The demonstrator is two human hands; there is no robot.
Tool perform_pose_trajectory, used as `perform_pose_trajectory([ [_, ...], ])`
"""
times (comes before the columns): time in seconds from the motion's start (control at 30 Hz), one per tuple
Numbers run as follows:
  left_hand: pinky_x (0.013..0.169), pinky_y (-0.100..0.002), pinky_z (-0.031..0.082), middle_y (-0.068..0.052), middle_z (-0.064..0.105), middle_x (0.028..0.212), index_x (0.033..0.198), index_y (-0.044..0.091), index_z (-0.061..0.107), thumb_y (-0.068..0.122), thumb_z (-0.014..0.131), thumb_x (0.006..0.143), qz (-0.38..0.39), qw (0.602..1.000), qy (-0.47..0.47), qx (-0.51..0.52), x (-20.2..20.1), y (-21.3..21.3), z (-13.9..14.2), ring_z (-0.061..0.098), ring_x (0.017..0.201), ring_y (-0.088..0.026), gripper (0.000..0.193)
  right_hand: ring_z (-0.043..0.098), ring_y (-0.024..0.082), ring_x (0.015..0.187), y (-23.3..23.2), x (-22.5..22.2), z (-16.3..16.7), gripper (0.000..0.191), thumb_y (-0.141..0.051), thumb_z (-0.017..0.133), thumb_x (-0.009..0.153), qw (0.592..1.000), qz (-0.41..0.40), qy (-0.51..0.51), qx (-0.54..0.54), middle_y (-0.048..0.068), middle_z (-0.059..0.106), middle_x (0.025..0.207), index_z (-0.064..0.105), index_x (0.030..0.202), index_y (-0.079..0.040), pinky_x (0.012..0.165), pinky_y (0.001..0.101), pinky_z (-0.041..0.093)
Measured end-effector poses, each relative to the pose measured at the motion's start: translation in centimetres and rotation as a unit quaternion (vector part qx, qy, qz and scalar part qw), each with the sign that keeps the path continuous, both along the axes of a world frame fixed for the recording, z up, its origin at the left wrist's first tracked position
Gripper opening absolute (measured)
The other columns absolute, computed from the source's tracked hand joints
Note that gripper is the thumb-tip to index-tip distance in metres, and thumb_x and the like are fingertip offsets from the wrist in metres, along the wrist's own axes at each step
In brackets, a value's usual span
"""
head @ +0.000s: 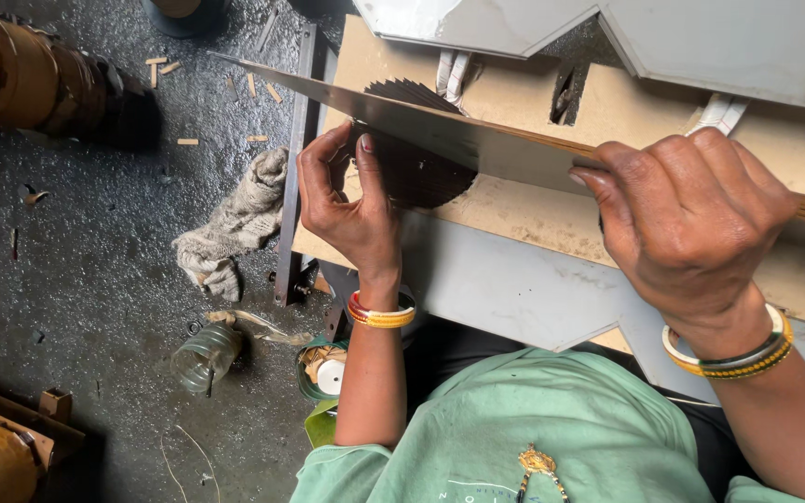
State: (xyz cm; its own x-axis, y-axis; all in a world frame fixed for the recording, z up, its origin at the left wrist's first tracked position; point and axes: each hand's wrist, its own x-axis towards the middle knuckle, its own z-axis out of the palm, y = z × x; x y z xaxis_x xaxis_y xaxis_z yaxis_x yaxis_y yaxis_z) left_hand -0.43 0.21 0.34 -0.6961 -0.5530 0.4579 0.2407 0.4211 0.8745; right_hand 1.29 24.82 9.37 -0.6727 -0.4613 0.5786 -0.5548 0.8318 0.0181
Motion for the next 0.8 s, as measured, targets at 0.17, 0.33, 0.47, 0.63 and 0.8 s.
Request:
perform_pose_trajectory([
  [0.17, 0.093, -0.028, 0.061, -0.009, 0.067, 0.113, 0.116, -0.003, 0.066, 0.002, 0.071, 0.101, -0.023, 0.999, -0.011, 0.021, 0.3, -0.6, -0.1, 0.071, 0.102, -0.014, 0.017, 0.054, 0.022, 0.071, -0.2, 0.0, 0.0, 0.025, -0.015, 0.094, 0.083, 1.0, 0.007, -0.002, 0.001, 0.005, 0.057, 0.078, 0.076, 0.096, -0.004, 0.059, 0.0323, 0.041],
  [0.33, 0.091, -0.027, 0.061, -0.009, 0.066, 0.112, 0.115, -0.003, 0.066, 0.001, 0.071, 0.101, -0.037, 0.999, -0.011, 0.013, 0.2, -0.9, -0.2, 0.071, 0.1, -0.013, 0.015, 0.055, 0.021, 0.069, -0.1, -0.2, -0.2, 0.026, -0.016, 0.094, 0.085, 1.0, 0.008, 0.006, -0.002, 0.005, 0.059, 0.076, 0.076, 0.099, -0.004, 0.06, 0.0314, 0.041],
  [0.47, 0.09, -0.027, 0.061, -0.008, 0.067, 0.11, 0.113, -0.003, 0.065, 0.001, 0.072, 0.1, -0.038, 0.999, -0.011, 0.022, 0.2, -1.1, -0.2, 0.072, 0.098, -0.013, 0.014, 0.055, 0.021, 0.069, 0.0, -0.3, -0.2, 0.025, -0.016, 0.095, 0.085, 1.0, 0.02, 0.015, 0.005, 0.004, 0.058, 0.077, 0.076, 0.095, -0.004, 0.059, 0.0316, 0.041],
  [0.63, 0.093, -0.027, 0.06, -0.007, 0.067, 0.11, 0.114, -0.003, 0.065, 0.0, 0.071, 0.101, -0.064, 0.998, -0.016, 0.02, 0.3, -1.3, 0.0, 0.072, 0.1, -0.013, 0.014, 0.055, 0.022, 0.07, 0.0, -0.2, -0.2, 0.025, -0.016, 0.095, 0.082, 0.999, 0.027, 0.021, 0.005, 0.005, 0.058, 0.075, 0.077, 0.094, -0.003, 0.062, 0.0341, 0.041],
  [0.8, 0.092, -0.027, 0.061, -0.008, 0.067, 0.112, 0.116, -0.003, 0.066, 0.001, 0.072, 0.1, -0.025, 1.0, -0.017, -0.001, 0.3, -0.7, 0.0, 0.071, 0.101, -0.014, 0.017, 0.055, 0.021, 0.073, -0.1, -0.1, -0.3, 0.025, -0.015, 0.093, 0.082, 1.0, 0.009, 0.02, 0.005, 0.004, 0.059, 0.079, 0.076, 0.098, -0.004, 0.061, 0.031, 0.041],
])
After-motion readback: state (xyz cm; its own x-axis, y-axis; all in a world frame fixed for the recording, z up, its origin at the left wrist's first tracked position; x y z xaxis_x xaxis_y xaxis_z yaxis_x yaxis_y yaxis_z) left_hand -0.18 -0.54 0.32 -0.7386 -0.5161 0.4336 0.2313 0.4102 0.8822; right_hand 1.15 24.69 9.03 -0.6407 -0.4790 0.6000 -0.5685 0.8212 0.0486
